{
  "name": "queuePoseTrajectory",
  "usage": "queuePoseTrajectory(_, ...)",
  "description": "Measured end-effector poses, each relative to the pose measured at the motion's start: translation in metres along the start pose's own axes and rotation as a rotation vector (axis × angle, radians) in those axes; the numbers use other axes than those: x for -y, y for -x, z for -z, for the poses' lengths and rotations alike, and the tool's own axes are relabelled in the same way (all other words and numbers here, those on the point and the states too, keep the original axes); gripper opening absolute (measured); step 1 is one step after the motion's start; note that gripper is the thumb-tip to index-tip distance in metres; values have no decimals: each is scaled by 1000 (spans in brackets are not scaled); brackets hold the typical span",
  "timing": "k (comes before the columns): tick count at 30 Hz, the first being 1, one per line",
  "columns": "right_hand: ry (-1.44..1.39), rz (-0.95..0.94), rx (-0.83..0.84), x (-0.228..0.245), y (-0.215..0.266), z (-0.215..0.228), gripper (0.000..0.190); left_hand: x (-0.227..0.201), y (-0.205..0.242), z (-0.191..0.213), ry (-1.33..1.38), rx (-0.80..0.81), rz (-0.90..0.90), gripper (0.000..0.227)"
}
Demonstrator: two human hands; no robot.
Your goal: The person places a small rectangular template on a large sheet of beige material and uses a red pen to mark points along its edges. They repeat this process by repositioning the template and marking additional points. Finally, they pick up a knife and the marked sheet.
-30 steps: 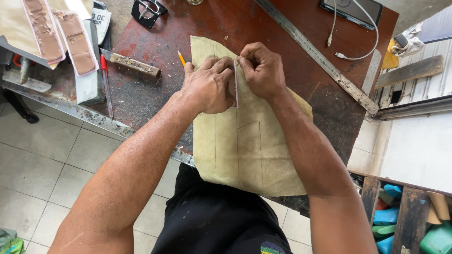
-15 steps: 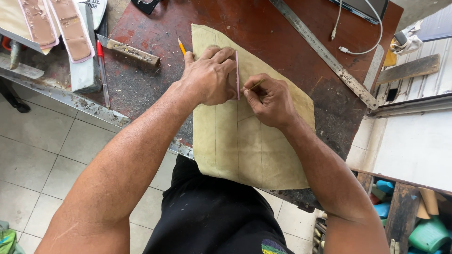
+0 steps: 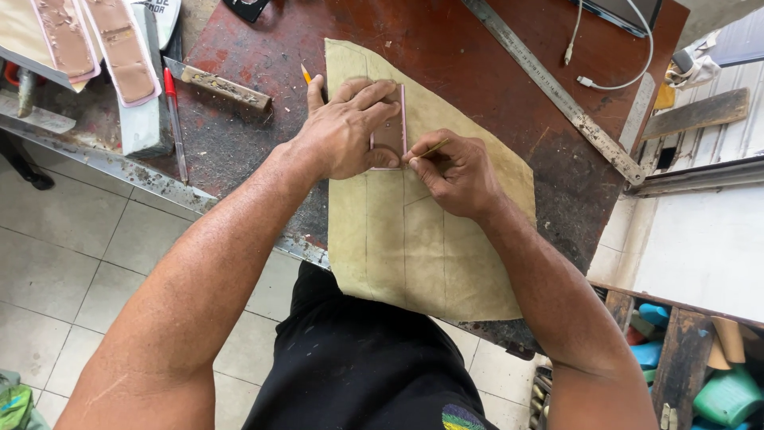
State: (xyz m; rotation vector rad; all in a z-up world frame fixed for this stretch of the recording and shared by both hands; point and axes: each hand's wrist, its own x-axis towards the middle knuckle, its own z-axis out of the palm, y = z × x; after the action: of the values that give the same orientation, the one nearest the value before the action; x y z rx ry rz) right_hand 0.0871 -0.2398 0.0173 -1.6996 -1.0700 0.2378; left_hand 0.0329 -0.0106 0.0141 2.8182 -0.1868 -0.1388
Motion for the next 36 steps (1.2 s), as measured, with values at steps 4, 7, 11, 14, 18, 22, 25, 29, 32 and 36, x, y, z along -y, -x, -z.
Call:
queuePoseTrajectory(4, 5, 29, 24, 4, -2, -3, 16, -1, 2, 1, 19, -27, -19, 78)
queuePoseTrajectory(7, -30, 99, 37, 3, -5, -6, 13, -1, 2, 2, 8, -15, -20, 73)
queuePoseTrajectory(11, 4, 63, 27, 3, -4, -6, 15, 0, 2, 0, 7, -18, -27, 75)
queuePoseTrajectory(14, 2, 41, 15, 2, -3, 0, 16, 0, 2, 0, 1, -15, -17, 77)
queuePoseTrajectory(18, -19, -8, -2, 3, -1, 3, 15, -1, 2, 1, 5, -9, -12, 78)
queuePoseTrajectory(22, 8, -2, -6, 0, 0, 3, 15, -2, 2, 2, 11, -10, -6, 77)
queuePoseTrajectory(25, 24, -1, -29, -1, -1, 3, 15, -2, 2, 2, 13, -12, -6, 78)
queuePoseTrajectory(29, 74, -2, -37, -1, -7, 2, 15, -2, 2, 2, 18, -1, 7, 78)
queuePoseTrajectory(32, 81, 45, -71, -12, -20, 2, 13, -4, 6, 1, 27, -40, 17, 74)
queuePoseTrajectory(36, 70, 74, -111, -20, -44, 5, 12, -7, 8, 2, 24, -73, 39, 69)
